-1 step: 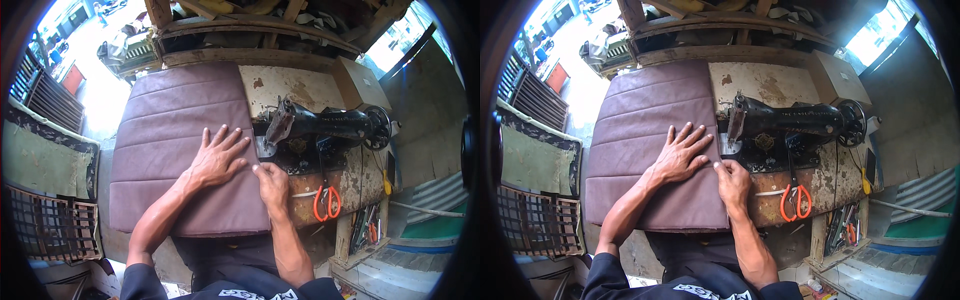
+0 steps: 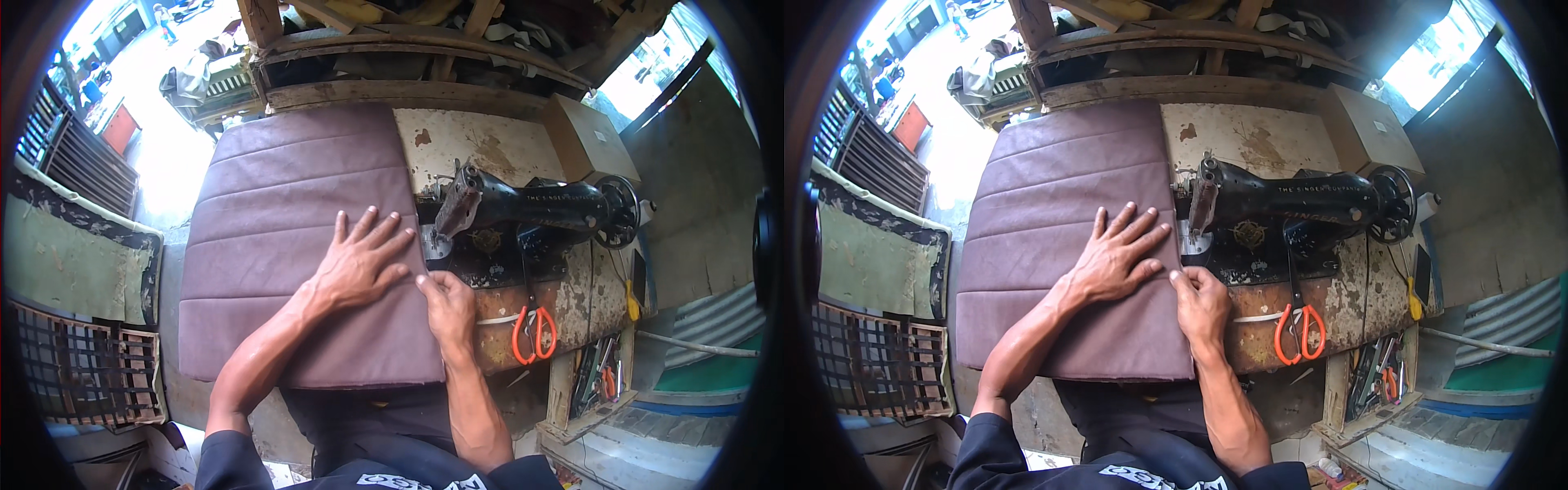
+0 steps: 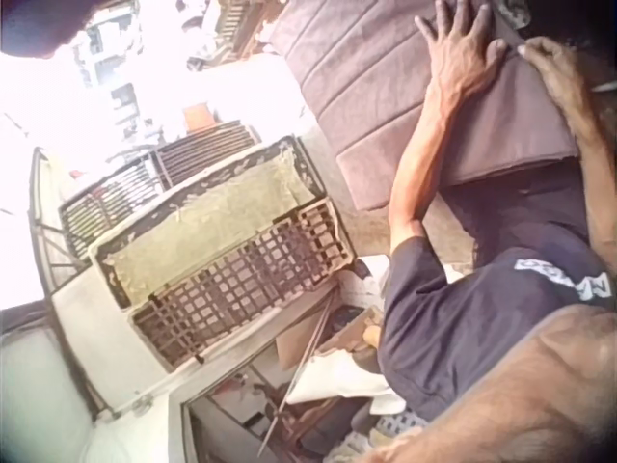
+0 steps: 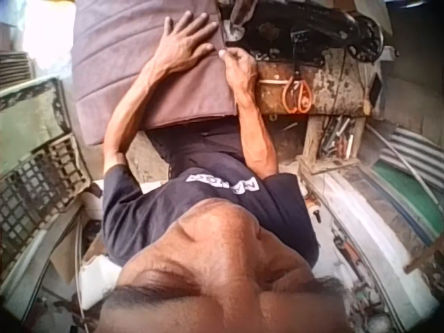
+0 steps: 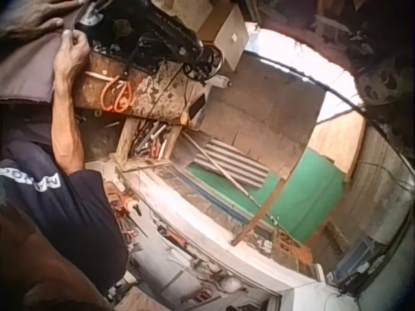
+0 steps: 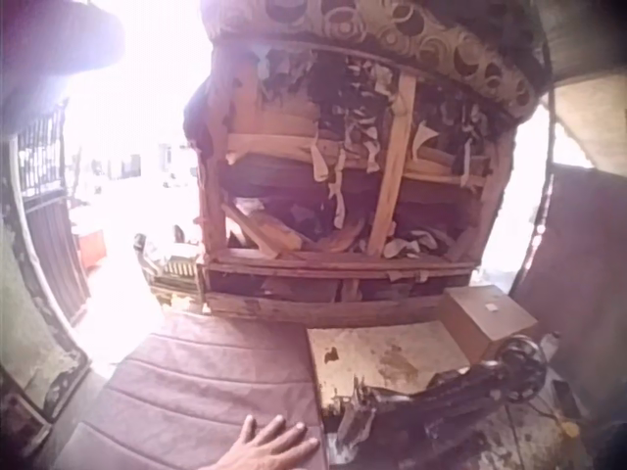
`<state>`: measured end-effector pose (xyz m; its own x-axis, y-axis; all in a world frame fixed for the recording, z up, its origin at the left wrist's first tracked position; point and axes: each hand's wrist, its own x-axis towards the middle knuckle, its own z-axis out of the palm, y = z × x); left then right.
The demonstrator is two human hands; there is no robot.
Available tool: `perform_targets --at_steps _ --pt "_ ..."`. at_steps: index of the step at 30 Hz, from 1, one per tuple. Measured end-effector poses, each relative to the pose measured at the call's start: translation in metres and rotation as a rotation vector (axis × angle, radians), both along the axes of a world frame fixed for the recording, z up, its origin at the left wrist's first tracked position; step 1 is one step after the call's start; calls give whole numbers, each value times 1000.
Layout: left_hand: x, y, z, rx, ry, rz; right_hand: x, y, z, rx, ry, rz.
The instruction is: The person stitches together segments of brown fabric using a sewing machine, trims the excess fabric with scissors, and then aligns the fabric over a piece of white padding.
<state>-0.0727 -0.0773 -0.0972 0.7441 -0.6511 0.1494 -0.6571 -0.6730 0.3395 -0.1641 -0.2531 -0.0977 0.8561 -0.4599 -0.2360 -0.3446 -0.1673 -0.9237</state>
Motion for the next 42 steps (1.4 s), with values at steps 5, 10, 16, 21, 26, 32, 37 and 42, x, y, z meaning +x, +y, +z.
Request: perform_targets --at_steps 5,10,16,21,26,32,37,42 --pt "-12 -9 -9 -23 -27 -252 -16 -18 3 -8 128 33" --pt "16 -21 -7 -82 -31 -260 9 -19 3 -205 88 1" --pt "29 -23 -11 -114 -51 -393 9 -30 -2 -142 106 26" --pt "28 -25 -12 -96 -149 -451 16 -30 4 -129 105 67" --pt "30 -20 -15 -125 -164 -456 18 -29 2 -54 58 67" --pt "29 -20 -7 -124 -162 -535 20 -31 10 -187 45 102" --pt "2 -29 10 27 -194 -403 31 -52 6 -387 223 292" --pt "-25 -36 5 68 -186 -306 33 -68 13 -404 365 423"
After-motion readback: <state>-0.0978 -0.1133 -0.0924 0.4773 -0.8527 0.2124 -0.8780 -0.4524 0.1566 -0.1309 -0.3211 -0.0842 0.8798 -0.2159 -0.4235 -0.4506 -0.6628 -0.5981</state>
